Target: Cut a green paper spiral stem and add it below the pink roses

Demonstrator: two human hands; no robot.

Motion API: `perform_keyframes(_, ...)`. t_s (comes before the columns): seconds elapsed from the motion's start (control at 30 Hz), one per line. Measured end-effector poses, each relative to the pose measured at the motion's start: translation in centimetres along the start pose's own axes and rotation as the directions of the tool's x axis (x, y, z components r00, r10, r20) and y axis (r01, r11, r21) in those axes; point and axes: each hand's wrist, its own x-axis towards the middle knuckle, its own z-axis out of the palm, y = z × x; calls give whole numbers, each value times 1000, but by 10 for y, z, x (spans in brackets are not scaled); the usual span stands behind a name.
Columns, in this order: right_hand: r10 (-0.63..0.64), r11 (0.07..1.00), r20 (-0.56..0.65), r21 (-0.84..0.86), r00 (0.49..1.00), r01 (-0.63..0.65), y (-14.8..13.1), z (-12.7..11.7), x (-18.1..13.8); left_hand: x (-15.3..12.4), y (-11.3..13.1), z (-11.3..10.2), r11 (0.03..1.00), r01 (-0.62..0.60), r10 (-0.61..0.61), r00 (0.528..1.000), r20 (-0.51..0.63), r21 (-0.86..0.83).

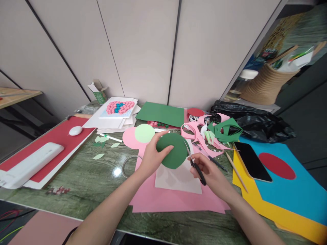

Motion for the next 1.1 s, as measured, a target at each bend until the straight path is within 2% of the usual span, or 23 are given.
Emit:
perform_keyframes(0.87,34,999,6,17,999,-34,2,0,2,3,-1,-2,999,-25,27,997,-66,30)
perform_keyframes(1.1,56,998,32,34,998,-57,0,0,0,3,2,-4,1000,-13,14,999,-38,27)
